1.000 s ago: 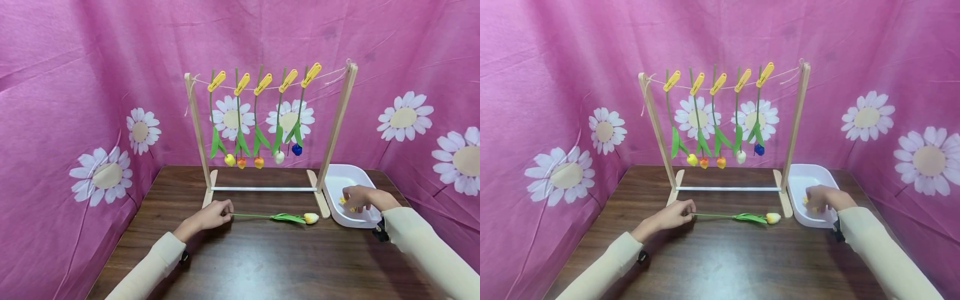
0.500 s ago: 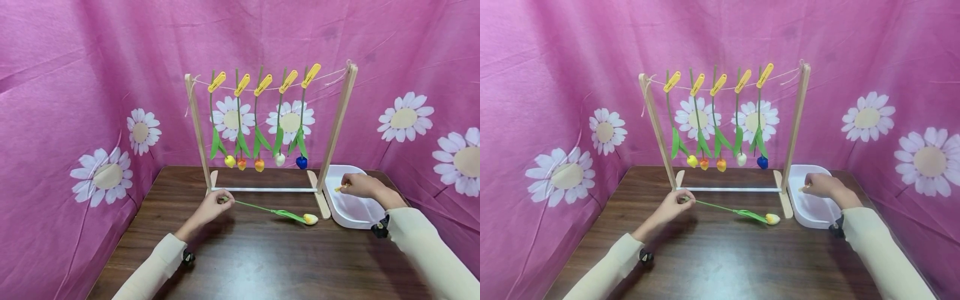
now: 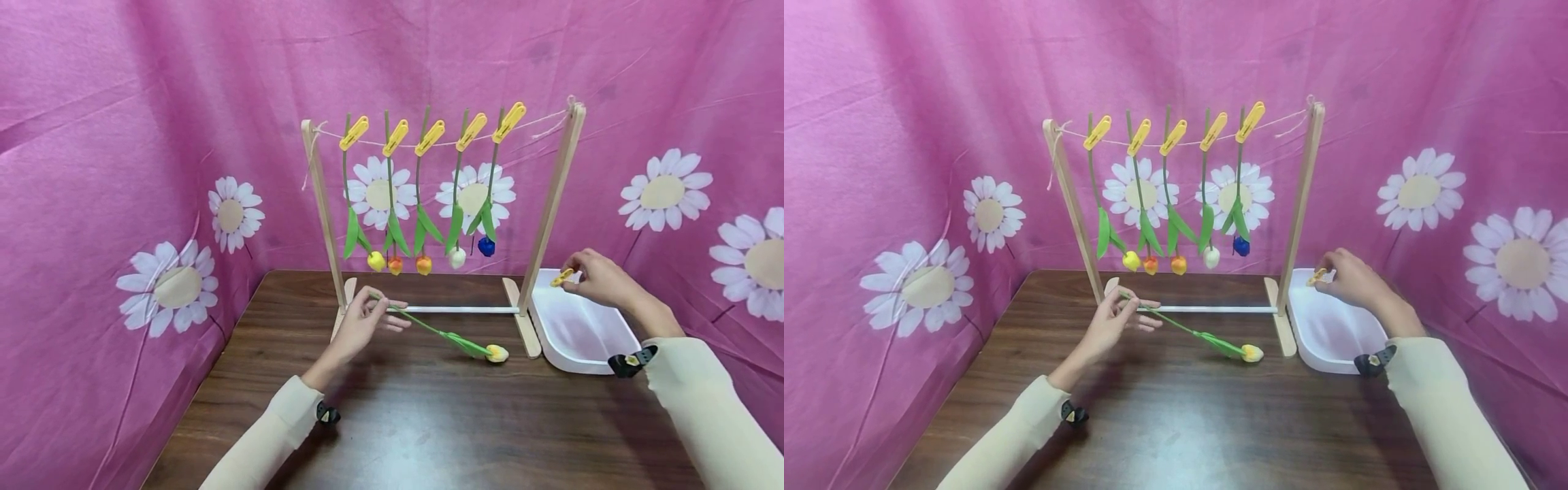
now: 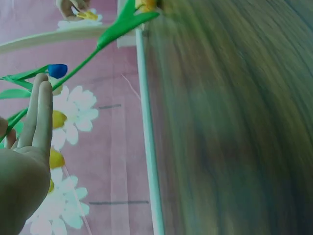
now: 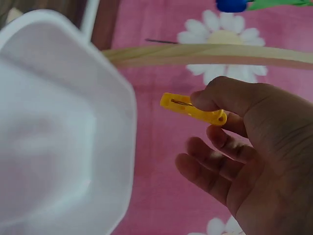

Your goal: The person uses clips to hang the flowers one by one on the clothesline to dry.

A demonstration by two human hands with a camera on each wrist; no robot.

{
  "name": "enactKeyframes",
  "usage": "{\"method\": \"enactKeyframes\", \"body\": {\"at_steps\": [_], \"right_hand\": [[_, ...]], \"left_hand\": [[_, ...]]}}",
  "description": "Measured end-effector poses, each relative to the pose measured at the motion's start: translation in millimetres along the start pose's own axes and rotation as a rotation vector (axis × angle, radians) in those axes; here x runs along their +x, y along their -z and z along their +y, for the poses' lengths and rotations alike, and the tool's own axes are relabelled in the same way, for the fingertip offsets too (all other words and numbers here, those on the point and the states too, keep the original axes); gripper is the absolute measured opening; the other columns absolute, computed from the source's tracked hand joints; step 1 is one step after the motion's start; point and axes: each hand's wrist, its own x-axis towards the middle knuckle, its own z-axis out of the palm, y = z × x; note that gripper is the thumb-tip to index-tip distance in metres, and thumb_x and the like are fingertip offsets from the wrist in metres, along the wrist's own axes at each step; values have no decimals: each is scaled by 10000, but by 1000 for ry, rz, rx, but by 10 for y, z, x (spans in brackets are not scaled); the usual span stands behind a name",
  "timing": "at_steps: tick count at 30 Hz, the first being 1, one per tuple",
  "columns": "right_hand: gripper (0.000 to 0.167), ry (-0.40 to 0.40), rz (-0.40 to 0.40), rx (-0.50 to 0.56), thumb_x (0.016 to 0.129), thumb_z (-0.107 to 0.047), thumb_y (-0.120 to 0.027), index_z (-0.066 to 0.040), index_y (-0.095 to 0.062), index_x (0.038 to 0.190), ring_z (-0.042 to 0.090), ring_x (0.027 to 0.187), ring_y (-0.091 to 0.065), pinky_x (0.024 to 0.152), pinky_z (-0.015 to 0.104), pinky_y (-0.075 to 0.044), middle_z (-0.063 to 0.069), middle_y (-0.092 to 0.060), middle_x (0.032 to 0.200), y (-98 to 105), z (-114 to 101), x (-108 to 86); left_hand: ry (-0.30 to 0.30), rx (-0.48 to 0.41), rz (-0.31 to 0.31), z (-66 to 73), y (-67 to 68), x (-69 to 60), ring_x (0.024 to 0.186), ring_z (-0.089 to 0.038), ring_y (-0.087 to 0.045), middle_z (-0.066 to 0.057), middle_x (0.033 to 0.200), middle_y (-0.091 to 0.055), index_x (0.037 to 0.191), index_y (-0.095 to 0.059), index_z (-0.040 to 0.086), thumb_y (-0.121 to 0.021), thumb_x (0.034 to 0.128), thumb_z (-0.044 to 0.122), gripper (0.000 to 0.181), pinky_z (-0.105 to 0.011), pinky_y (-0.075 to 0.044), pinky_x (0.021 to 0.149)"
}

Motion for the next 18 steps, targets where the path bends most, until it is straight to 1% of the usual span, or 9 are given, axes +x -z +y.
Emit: {"method": "enactKeyframes", "body": {"at_steps": [2, 5, 6, 8, 10, 12, 13, 16, 18], "right_hand": [[268, -12, 5, 47, 842, -52, -841, 50, -655, 1006, 196, 791, -672, 623, 275, -542, 219, -669, 1006, 38, -57, 4], [285, -59, -37, 144, 881, -17, -802, 69, -598, 1059, 179, 717, -711, 565, 275, -586, 261, -725, 1016, 99, -152, 6], [290, -73, -49, 173, 901, -19, -788, 74, -582, 1082, 169, 694, -715, 550, 281, -594, 265, -745, 1012, 118, -183, 7], [296, -88, -55, 211, 940, -41, -770, 80, -572, 1124, 140, 662, -720, 542, 286, -600, 265, -767, 1001, 155, -239, 9], [290, -77, -33, 233, 967, -54, -754, 84, -582, 1155, 102, 669, -727, 555, 279, -604, 264, -780, 988, 185, -294, 13], [277, -53, 4, 236, 986, -71, -745, 80, -612, 1176, 41, 687, -714, 567, 265, -606, 245, -786, 969, 212, -342, 21], [269, -43, 21, 241, 995, -75, -737, 78, -627, 1187, 9, 694, -703, 571, 261, -608, 240, -787, 962, 226, -368, 24], [268, -25, 67, 235, 1009, -84, -721, 69, -656, 1218, -68, 707, -666, 587, 232, -599, 228, -787, 946, 272, -438, 33], [290, -23, 96, 227, 1014, -99, -718, 56, -663, 1253, -88, 711, -653, 600, 199, -575, 235, -785, 967, 312, -484, 39]], "left_hand": [[-22, -39, -2, 0, -60, 44, 990, -470, -782, -484, 1237, -630, 1167, -379, -84, -416, 1165, 146, 233, -739, -551, 914], [-42, -71, 25, -2, -139, 110, 983, -361, -806, -491, 1183, -641, 1168, -407, -68, -446, 1153, 114, 187, -691, -571, 946], [-42, -78, 39, -2, -163, 132, 967, -310, -811, -479, 1170, -653, 1167, -433, -75, -478, 1137, 81, 165, -648, -593, 947], [-38, -96, 65, 3, -207, 171, 935, -220, -806, -454, 1154, -670, 1182, -476, -140, -540, 1098, 12, 185, -547, -633, 938], [-34, -98, 83, 12, -252, 211, 912, -158, -792, -434, 1156, -677, 1204, -529, -197, -589, 1062, -30, 227, -438, -656, 915], [-35, -88, 87, 29, -294, 249, 906, -139, -785, -420, 1163, -684, 1215, -571, -212, -613, 1047, -34, 248, -398, -661, 897], [-38, -82, 83, 37, -315, 268, 907, -141, -789, -426, 1171, -681, 1218, -580, -207, -609, 1055, -19, 251, -409, -661, 897], [-52, -68, 58, 61, -373, 319, 924, -170, -805, -436, 1191, -672, 1216, -582, -177, -581, 1081, 17, 236, -505, -644, 925], [-59, -72, 42, 75, -408, 354, 934, -184, -811, -442, 1193, -667, 1214, -565, -170, -570, 1083, 6, 220, -562, -624, 945]]}}
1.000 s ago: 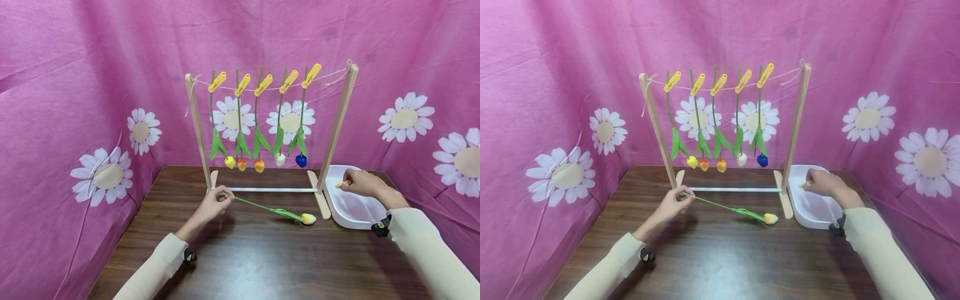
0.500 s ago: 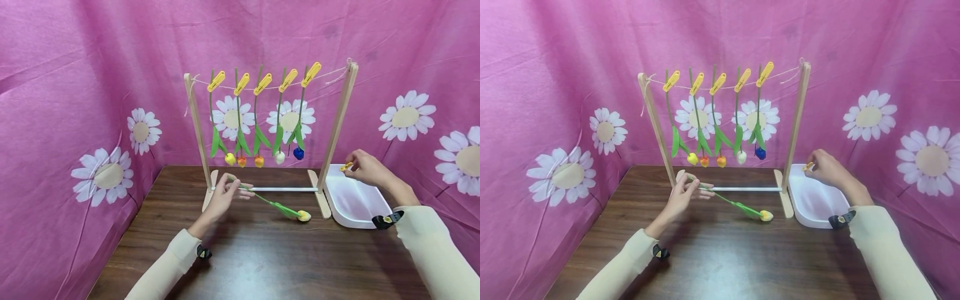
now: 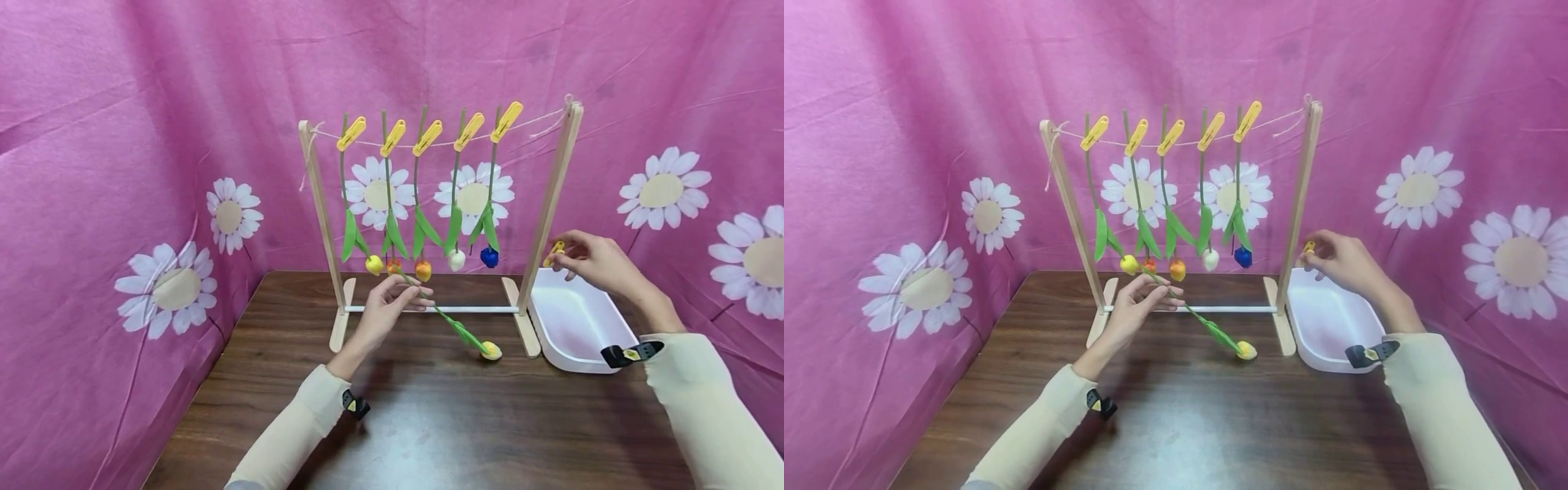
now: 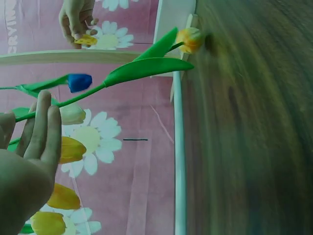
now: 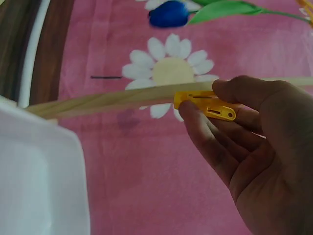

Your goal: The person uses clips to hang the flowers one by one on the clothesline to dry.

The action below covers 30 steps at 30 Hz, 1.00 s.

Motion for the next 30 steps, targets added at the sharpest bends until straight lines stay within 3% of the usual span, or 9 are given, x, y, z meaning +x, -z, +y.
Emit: {"method": "enactKeyframes", "body": {"at_steps": [3, 8, 13, 16, 20, 25, 30], "right_hand": [[341, -5, 30, 9, 1018, -104, -709, 41, -646, 1320, -63, 706, -678, 624, 152, -542, 274, -776, 1030, 45, -87, 12], [381, -37, 76, 93, 1020, -47, -693, 54, -584, 1371, -35, 691, -707, 604, 190, -589, 310, -765, 1054, 100, -214, 31], [325, -39, 164, 207, 1019, -15, -690, 42, -553, 1308, -68, 688, -695, 579, 211, -592, -66, -795, 885, 152, -249, 40], [276, 3, 213, 282, 1017, 0, -688, -63, -602, 1272, -29, 673, -715, 556, 222, -595, -237, -736, 853, 188, -279, 58], [348, 66, 263, 333, 1016, 1, -689, -181, -659, 1311, -2, 687, -727, 535, 224, -588, -191, -751, 910, 245, -388, 66], [406, 134, 273, 386, 1031, 18, -652, -98, -617, 1419, 22, 748, -745, 523, 229, -583, -135, -763, 1043, 311, -540, 88], [373, 168, 280, 410, 1020, 39, -656, 3, -604, 1388, 26, 761, -755, 515, 224, -577, -108, -778, 1051, 355, -676, 130]], "left_hand": [[6, -12, -11, 8, -52, 56, 929, -169, -809, -441, 1189, -668, 1224, -572, -190, -597, 1057, -32, 231, -545, -625, 956], [-6, -1, -22, 33, -133, 145, 900, -128, -804, -418, 1173, -691, 1197, -629, -192, -632, 1032, -47, 220, -450, -650, 924], [-54, 68, -49, 82, -215, 204, 883, -126, -805, -359, 1154, -732, 1171, -651, -111, -636, 1050, 8, 170, -498, -648, 918], [-35, 79, -62, 134, -277, 241, 884, -128, -805, -319, 1138, -753, 1190, -668, -90, -648, 1040, 0, 176, -491, -644, 935], [12, 98, -71, 223, -373, 317, 873, -95, -799, -308, 1136, -758, 1218, -693, -92, -666, 1033, 6, 211, -432, -642, 955], [-12, 203, -40, 326, -514, 457, 845, -130, -776, -262, 1115, -779, 1223, -736, -44, -708, 1029, 85, 234, -444, -663, 886], [-50, 362, 0, 420, -656, 601, 886, -171, -732, -84, 1077, -813, 1193, -791, 67, -766, 1003, 201, 234, -277, -618, 771]]}}
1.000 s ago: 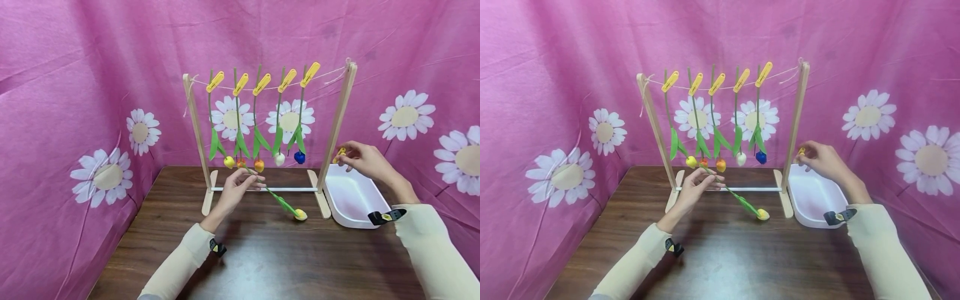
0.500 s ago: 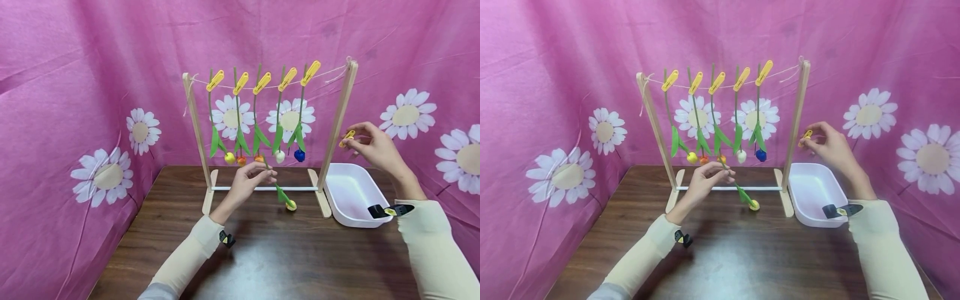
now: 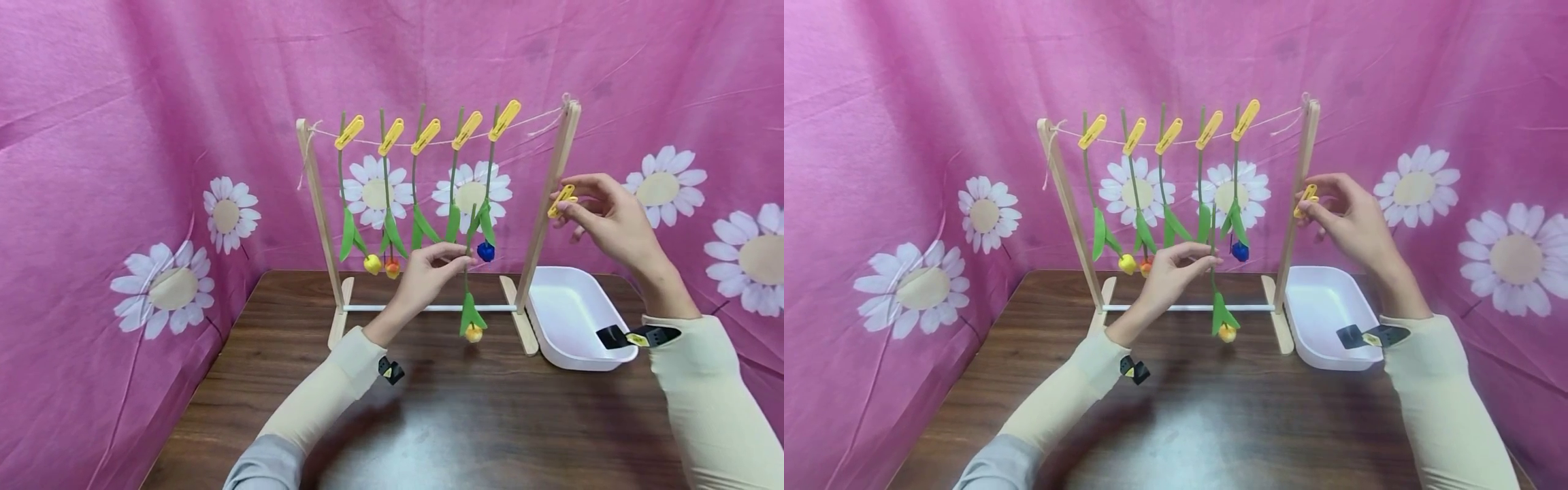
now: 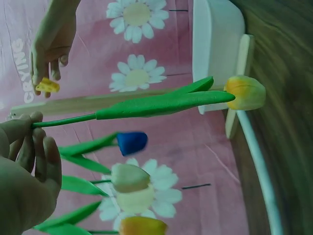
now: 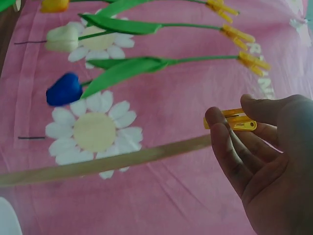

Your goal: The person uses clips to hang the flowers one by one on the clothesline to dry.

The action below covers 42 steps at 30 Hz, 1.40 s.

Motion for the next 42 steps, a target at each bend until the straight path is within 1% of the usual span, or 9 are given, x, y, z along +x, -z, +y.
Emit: {"method": "enactKeyframes", "body": {"at_steps": [4, 7, 11, 16, 19, 24, 33, 39, 42], "right_hand": [[329, -9, 16, -4, 1005, 23, -692, 8, -639, 1329, 27, 778, -760, 527, 211, -577, -105, -773, 998, -41, -100, 58], [329, -28, 32, 10, 998, 16, -704, -88, -665, 1308, 34, 779, -756, 532, 216, -582, -116, -770, 965, -68, -172, 110], [336, -30, 66, 47, 991, 30, -705, -100, -684, 1300, 48, 764, -752, 525, 229, -587, -120, -777, 943, -103, -251, 191], [312, -28, 123, 71, 956, 28, -758, -21, -718, 1261, 37, 720, -750, 530, 213, -584, -111, -789, 898, -137, -331, 288], [287, -34, 158, 141, 934, 50, -773, -15, -744, 1212, 44, 686, -743, 521, 202, -573, -83, -797, 879, -145, -371, 345], [213, -16, 231, 268, 907, 91, -779, -8, -787, 1096, 64, 586, -701, 470, 184, -525, -42, -800, 817, -150, -442, 447], [163, -26, 303, 258, 874, 79, -820, -12, -819, 1009, 45, 526, -650, 417, 137, -404, -65, -789, 734, -125, -591, 641], [148, 45, 343, 484, 820, 217, -779, 87, -787, 890, 122, 518, -677, 502, 162, -531, 55, -804, 761, -145, -695, 803], [141, 48, 367, 546, 796, 243, -778, 120, -778, 867, 143, 495, -663, 502, 187, -551, 88, -798, 760, -137, -746, 888]], "left_hand": [[-33, -10, 9, 97, -75, 136, 935, -141, -754, -72, 1104, -821, 1187, -786, 39, -774, 996, 201, 251, -241, -611, 817], [-58, -53, 10, 164, -136, 242, 956, -116, -781, -115, 1092, -820, 1202, -768, 9, -758, 1006, 171, 255, -260, -631, 883], [-66, -35, 10, 262, -215, 370, 985, -107, -790, -104, 1093, -821, 1226, -756, 33, -721, 1031, 184, 249, -237, -627, 898], [-90, -49, 39, 381, -315, 540, 1022, -285, -795, -150, 1096, -813, 1235, -745, -2, -710, 1035, 134, 244, -246, -640, 871], [-103, -51, 60, 434, -365, 637, 1001, -304, -793, -172, 1085, -807, 1226, -741, -29, -706, 1033, 98, 233, -242, -644, 837], [-98, 44, 92, 523, -420, 779, 951, -183, -786, -138, 1093, -792, 1210, -746, -10, -701, 1038, 112, 215, -179, -618, 791], [-88, 205, 141, 611, -477, 1013, 911, -76, -781, -86, 1067, -829, 1240, -748, 26, -683, 1054, 133, 224, -104, -562, 760], [-80, 280, 160, 659, -504, 1133, 899, -58, -784, -48, 1060, -835, 1257, -755, 47, -686, 1056, 162, 242, -88, -549, 749], [-50, 320, 163, 696, -517, 1185, 900, 1, -765, -1, 1076, -834, 1269, -763, 90, -680, 1062, 191, 244, -80, -548, 758]]}}
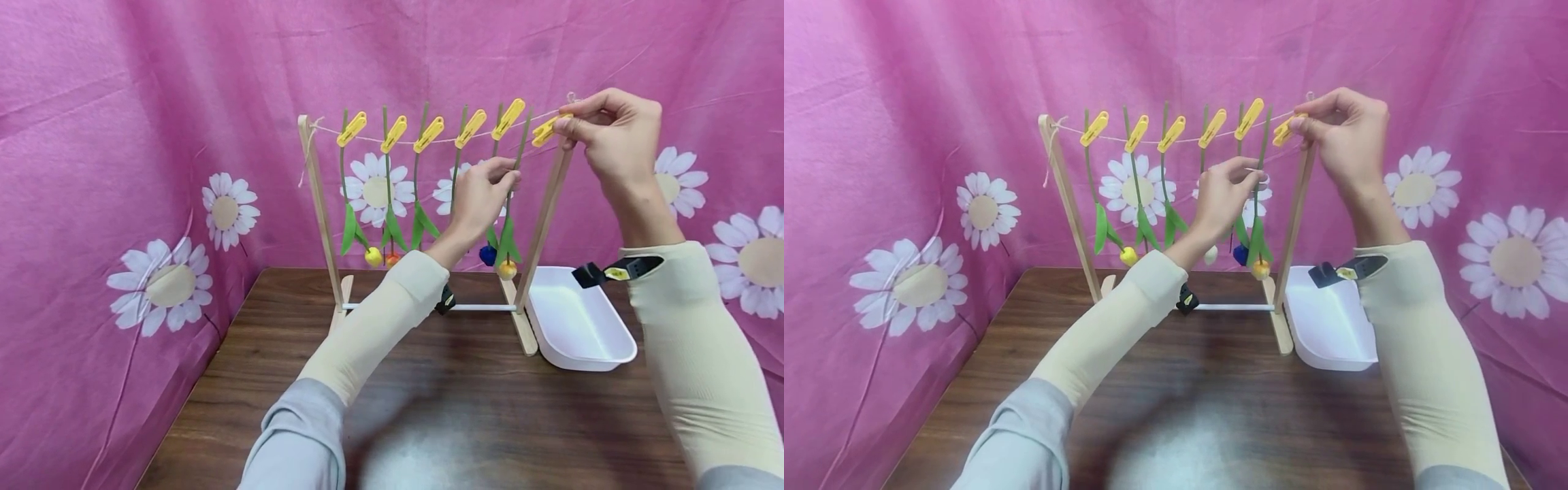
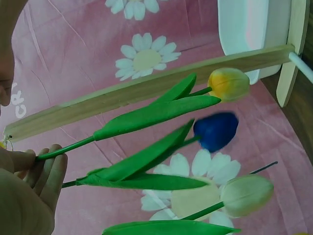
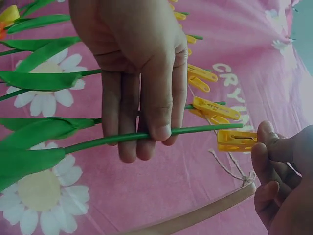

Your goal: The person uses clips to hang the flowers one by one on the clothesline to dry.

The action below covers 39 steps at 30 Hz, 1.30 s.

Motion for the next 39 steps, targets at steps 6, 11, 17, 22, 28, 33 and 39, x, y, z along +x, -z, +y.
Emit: {"method": "enactKeyframes", "body": {"at_steps": [6, 11, 17, 22, 28, 33, 39], "right_hand": [[143, -71, 67, 47, 771, 221, -820, 127, -785, 873, 144, 444, -635, 396, 195, -479, 115, -792, 757, -45, -73, 142], [171, -137, 84, 46, 756, 170, -871, 109, -797, 897, 130, 361, -555, 341, 200, -422, 119, -783, 731, -43, -103, 227], [185, -208, 92, 21, 757, 111, -904, 66, -813, 912, 120, 316, -506, 309, 188, -345, 100, -778, 688, -22, -83, 282], [172, -237, 70, -24, 768, 102, -902, 35, -825, 906, 106, 309, -495, 301, 183, -302, 73, -774, 669, -18, -52, 299], [171, -254, 12, -105, 808, 97, -873, -4, -841, 941, 94, 332, -515, 313, 180, -302, 38, -778, 680, -28, -63, 297], [196, -263, -71, -293, 889, -5, -840, -115, -852, 1051, 89, 376, -600, 329, 180, -348, -49, -785, 769, -61, -92, 285], [268, -235, -95, -318, 913, -38, -823, -110, -821, 1170, 117, 418, -660, 341, 186, -427, -15, -727, 901, -63, -79, 239]], "left_hand": [[9, 59, 9, 73, -27, 72, 918, 20, -766, 9, 1110, -832, 1261, -773, 104, -676, 1066, 204, 239, -64, -541, 761], [1, 174, 37, 109, -51, 109, 894, 25, -763, 43, 1088, -835, 1269, -774, 131, -669, 1071, 205, 236, -68, -515, 695], [12, 275, 42, 147, -72, 148, 910, 20, -754, 66, 1139, -825, 1265, -782, 162, -667, 1072, 207, 229, -87, -516, 694], [37, 359, 35, 178, -94, 175, 943, 23, -743, 123, 1147, -816, 1253, -788, 221, -666, 1074, 245, 218, -108, -533, 748], [45, 407, 33, 178, -113, 178, 945, 5, -742, 152, 1126, -814, 1238, -792, 256, -662, 1076, 256, 209, -153, -553, 775], [51, 409, 38, 170, -119, 173, 962, -12, -747, 144, 1145, -812, 1236, -786, 259, -657, 1078, 247, 205, -172, -561, 778], [56, 406, -3, 181, -121, 164, 1011, -16, -747, 115, 1184, -807, 1320, -741, 245, -629, 1091, 228, 256, -177, -573, 813]]}}
